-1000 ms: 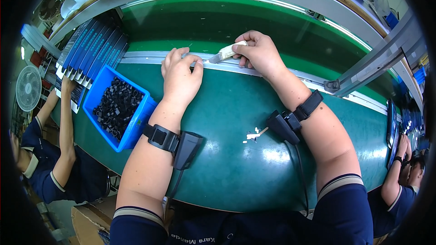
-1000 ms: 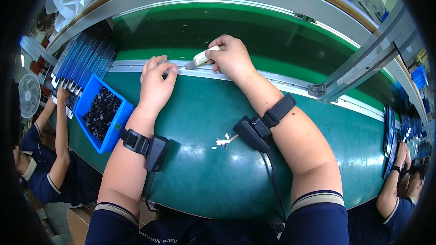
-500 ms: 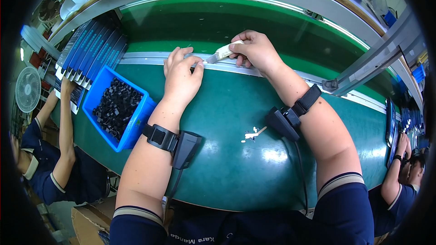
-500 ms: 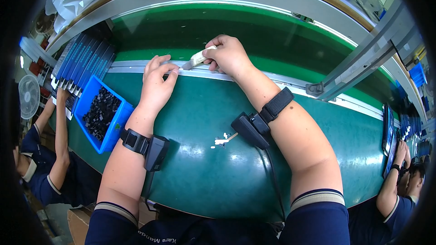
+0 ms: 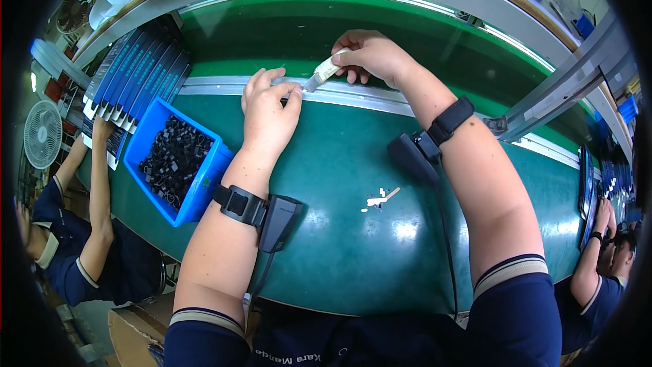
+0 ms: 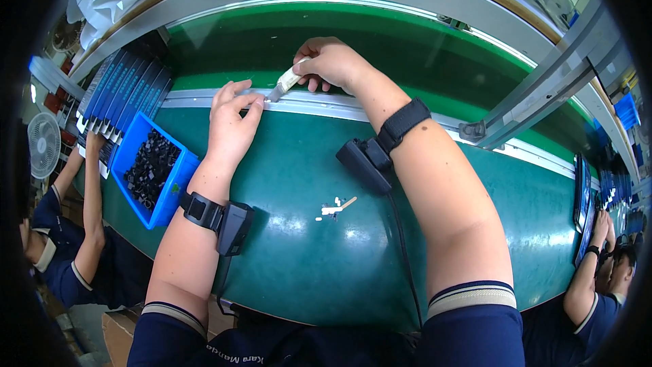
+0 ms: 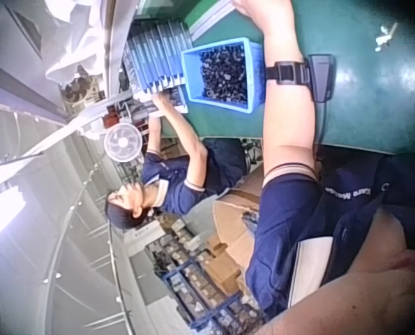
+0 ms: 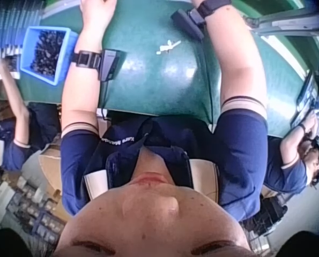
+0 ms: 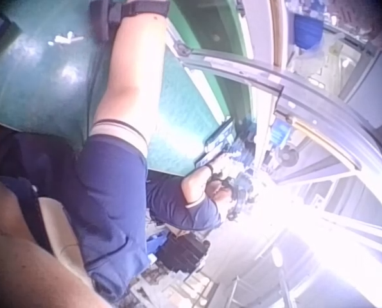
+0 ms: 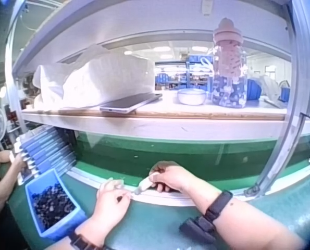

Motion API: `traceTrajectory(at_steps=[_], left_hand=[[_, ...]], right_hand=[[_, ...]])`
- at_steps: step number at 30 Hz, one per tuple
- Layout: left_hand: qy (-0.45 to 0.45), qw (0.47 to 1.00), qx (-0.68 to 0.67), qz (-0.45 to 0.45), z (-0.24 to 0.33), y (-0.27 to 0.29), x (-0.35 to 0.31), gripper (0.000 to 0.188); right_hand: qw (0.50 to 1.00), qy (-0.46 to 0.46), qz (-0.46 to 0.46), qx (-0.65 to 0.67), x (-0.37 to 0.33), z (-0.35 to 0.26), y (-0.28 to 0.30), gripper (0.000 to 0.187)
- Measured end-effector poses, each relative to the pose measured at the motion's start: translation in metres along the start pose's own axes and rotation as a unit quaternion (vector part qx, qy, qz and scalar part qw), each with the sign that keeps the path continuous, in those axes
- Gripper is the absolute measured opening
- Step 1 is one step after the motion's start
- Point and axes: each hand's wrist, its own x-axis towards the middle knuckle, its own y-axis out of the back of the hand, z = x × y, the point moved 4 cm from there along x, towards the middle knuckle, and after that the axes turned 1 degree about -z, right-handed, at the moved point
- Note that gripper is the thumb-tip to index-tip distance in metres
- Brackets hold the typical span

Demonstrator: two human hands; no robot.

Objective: Scrape excess material off a small plastic component using a utility knife.

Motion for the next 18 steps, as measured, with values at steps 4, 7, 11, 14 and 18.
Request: traceTrajectory(at_steps=[4,7,11,14,18], left_hand=[[0.009,0.999,-0.021,0.023,-0.004,0.002,0.001,0.014],[0.017,0.999,-0.023,0.04,-0.005,0.003,0.001,0.014],[0.019,0.999,-0.006,0.05,-0.003,0.004,0.0,0.013],[0.029,0.998,-0.026,0.05,-0.008,0.003,0.0,0.012],[0.036,0.999,-0.005,0.034,-0.004,0.006,-0.004,0.011]], right_hand=[[0.999,0.007,-0.044,0.016,0.011,0.002,0.003,0.017],[0.997,0.0,-0.057,0.042,0.017,0.008,0.004,0.018],[0.996,-0.012,-0.063,0.059,0.019,0.013,0.006,0.019],[0.995,-0.028,-0.074,0.055,0.023,0.012,0.006,0.019],[0.995,-0.034,-0.085,0.037,0.027,0.008,0.007,0.018]])
